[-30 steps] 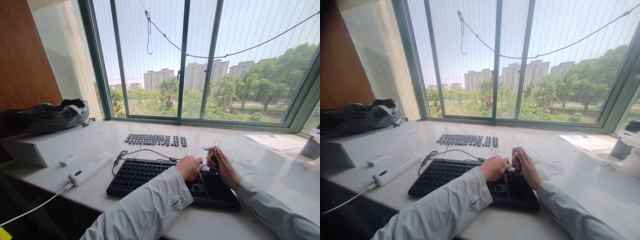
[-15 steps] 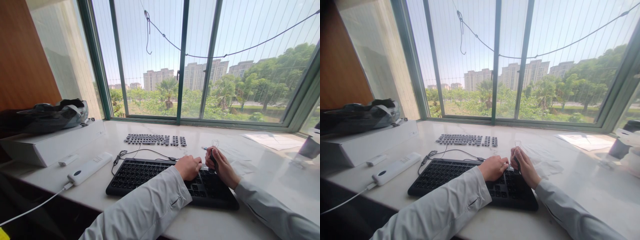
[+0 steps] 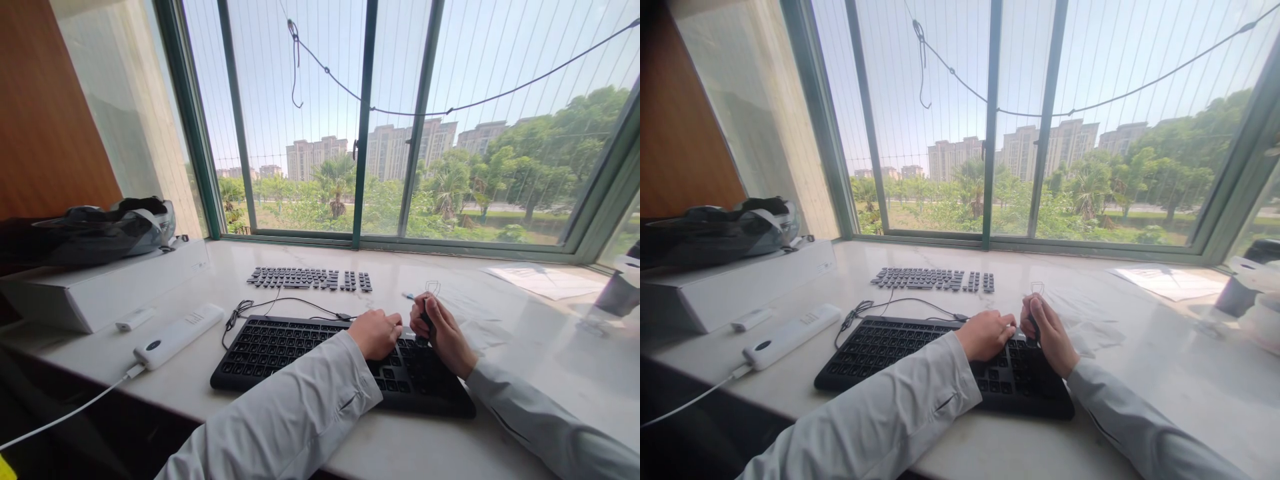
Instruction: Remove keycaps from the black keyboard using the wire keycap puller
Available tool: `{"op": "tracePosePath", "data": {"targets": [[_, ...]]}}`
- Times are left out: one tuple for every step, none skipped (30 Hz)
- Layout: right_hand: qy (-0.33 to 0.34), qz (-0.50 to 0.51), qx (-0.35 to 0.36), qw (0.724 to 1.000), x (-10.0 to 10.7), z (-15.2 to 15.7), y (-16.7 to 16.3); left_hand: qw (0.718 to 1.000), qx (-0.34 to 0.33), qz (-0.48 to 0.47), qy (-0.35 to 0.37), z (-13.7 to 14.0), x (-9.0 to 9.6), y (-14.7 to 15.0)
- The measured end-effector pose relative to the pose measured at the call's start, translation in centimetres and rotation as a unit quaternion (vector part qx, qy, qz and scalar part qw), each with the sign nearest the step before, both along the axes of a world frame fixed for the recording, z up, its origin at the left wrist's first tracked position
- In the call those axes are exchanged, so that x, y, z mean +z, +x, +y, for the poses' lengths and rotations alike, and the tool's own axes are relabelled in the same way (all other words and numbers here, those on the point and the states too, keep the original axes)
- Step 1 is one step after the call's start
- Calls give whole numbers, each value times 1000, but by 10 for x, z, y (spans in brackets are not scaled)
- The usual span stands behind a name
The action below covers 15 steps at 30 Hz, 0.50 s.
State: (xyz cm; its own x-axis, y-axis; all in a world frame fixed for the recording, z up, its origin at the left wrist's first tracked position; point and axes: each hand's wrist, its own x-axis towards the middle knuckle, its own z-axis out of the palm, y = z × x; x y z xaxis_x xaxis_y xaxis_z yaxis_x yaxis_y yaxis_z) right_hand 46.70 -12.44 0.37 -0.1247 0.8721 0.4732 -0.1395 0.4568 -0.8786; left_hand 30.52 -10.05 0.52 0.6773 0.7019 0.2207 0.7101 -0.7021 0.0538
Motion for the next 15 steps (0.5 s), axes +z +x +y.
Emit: {"op": "tracePosePath", "data": {"targets": [[5, 0, -3, 1000, -1, 0, 0, 1000, 0, -1, 1, 0, 0, 0], [10, 1, -5, 1000, -1, 0, 0, 1000, 0, -1, 1, 1, -1, 0], [14, 3, -5, 1000, -1, 0, 0, 1000, 0, -2, 1, 1, -1, 0], [17, 5, -5, 1000, -2, 0, 0, 1000, 0, -2, 2, 1, -2, 0], [18, 7, -3, 1000, -2, 1, 0, 1000, 0, -3, 2, 2, -2, 0], [18, 9, -1, 1000, -2, 1, 0, 1000, 0, -3, 2, 2, -2, 0], [17, 10, 2, 1000, -2, 2, 0, 1000, 0, -4, 1, 2, -2, 0], [15, 10, 4, 1000, -2, 2, 0, 1000, 1, -7, 0, 2, -2, 0], [14, 11, 6, 1000, -2, 3, 0, 1000, 2, -9, -2, 2, -2, 0], [12, 11, 10, 1000, -2, 3, 0, 1000, 2, -12, -3, 2, -2, 0], [10, 11, 14, 1000, -1, 4, -1, 1000, 2, -14, -5, 2, -2, 0], [7, 12, 19, 1000, -1, 4, -1, 1000, 3, -16, -6, 2, -2, 0], [3, 11, 24, 1000, 0, 5, -1, 1000, 3, -17, -7, 2, -2, 0], [-1, 11, 28, 1000, 0, 5, -2, 1000, 5, -16, -10, 1, -1, 0], [-5, 10, 30, 999, 1, 5, -2, 1000, 6, -15, -12, 1, -1, 0]]}}
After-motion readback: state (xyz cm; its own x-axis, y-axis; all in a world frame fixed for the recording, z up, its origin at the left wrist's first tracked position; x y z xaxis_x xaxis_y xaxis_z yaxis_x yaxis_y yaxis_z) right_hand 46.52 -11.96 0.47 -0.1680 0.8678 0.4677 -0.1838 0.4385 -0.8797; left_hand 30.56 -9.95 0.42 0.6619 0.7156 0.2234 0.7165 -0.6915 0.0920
